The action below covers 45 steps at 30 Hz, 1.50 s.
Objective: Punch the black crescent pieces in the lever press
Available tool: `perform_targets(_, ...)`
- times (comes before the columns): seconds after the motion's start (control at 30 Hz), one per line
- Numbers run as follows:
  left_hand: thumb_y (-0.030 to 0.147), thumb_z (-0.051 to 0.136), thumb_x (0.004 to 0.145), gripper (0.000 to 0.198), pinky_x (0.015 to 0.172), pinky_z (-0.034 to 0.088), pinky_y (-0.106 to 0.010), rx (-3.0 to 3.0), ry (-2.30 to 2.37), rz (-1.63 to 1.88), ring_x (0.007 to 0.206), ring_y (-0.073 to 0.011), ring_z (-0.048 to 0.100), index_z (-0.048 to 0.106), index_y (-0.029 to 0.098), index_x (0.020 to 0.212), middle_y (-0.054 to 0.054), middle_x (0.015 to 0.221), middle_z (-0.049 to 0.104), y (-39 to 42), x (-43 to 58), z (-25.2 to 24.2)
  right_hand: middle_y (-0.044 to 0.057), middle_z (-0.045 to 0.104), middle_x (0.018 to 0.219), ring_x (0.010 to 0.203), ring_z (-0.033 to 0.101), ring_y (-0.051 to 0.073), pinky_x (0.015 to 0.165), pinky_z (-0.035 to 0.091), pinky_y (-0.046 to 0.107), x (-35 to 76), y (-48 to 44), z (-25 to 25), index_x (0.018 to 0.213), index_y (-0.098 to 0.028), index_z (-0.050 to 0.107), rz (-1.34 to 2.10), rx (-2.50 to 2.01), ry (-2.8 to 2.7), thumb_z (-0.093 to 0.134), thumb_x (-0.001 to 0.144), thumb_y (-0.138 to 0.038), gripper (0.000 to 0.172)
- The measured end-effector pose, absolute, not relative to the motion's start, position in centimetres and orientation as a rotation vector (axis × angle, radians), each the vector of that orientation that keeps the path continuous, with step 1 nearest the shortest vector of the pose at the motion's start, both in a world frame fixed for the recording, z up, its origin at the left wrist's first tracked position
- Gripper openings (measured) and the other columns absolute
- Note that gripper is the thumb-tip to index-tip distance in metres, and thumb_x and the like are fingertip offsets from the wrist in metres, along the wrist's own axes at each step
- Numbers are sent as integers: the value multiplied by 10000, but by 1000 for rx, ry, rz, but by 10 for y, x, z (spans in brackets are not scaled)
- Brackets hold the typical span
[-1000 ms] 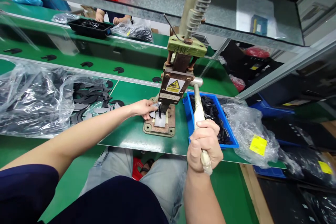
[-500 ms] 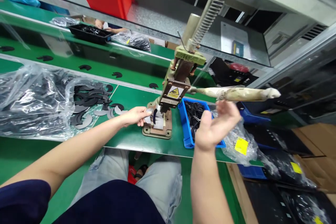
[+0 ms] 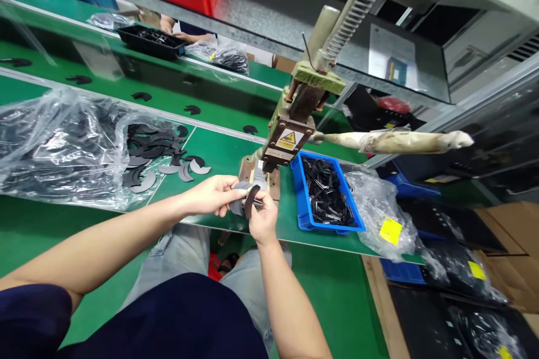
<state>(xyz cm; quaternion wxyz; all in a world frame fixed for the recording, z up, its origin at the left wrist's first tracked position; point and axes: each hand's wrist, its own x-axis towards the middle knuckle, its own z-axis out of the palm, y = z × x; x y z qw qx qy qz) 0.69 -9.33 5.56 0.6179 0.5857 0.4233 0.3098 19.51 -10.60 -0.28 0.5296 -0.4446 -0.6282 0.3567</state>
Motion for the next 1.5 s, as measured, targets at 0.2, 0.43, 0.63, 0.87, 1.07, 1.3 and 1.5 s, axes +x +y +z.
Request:
perform_targets(0.2,729,786,779,595,338,322,-171,1116,795,685,359,-85,531,502,207,784,51,529,580,-92,12,47,35,663,845,727,615,142,677,536,291,199,-120,-6,905,-209,600,773,-1077,-1545,625,968,-462,262)
perform_targets(0.43,634,699,905,469,439,361,-207,1465,990,671,450,-113,564,497,220,822,47,556,587,-85,-3,52,62,757,986,899,692,180,862,541,345,227,-118,15,1073,-236,715,569,-1053,-1941,619,983,-339,168)
perform_targets(0.63,508,701,916,322,758,471,-308,1994,1178,951,813,-180,568,621,217,805,-30,861,626,-101,2,64,80,731,901,827,640,184,781,490,350,234,-112,24,998,-214,714,323,-1011,-2125,584,993,-306,159)
perform_targets(0.87,504,659,948,428,680,420,-277,1815,1112,954,721,-148,480,478,209,697,11,760,511,-100,12,49,80,741,915,830,658,190,771,509,363,235,-116,30,1072,-226,703,220,-930,-2161,582,987,-259,152)
perform_targets(1.07,593,685,924,407,693,538,-285,1501,750,774,767,-168,640,660,208,1055,-35,914,679,-100,11,40,74,772,996,895,704,184,818,564,354,247,-125,44,1119,-235,710,317,-871,-2118,608,982,-256,172)
perform_targets(1.3,344,642,1006,252,947,566,-379,2260,705,972,1026,-237,724,737,299,1234,-76,1103,778,-108,9,41,40,743,879,770,685,140,722,576,293,259,-132,53,1040,-197,725,1110,-1211,-1692,642,969,-476,300)
perform_targets(1.5,400,644,1000,331,1029,561,-472,2308,1148,1091,1188,-295,681,652,294,1314,-103,1278,728,-86,-26,-15,38,714,818,694,651,134,641,567,282,323,-90,71,990,-169,708,971,-1433,-1505,742,841,-604,460)
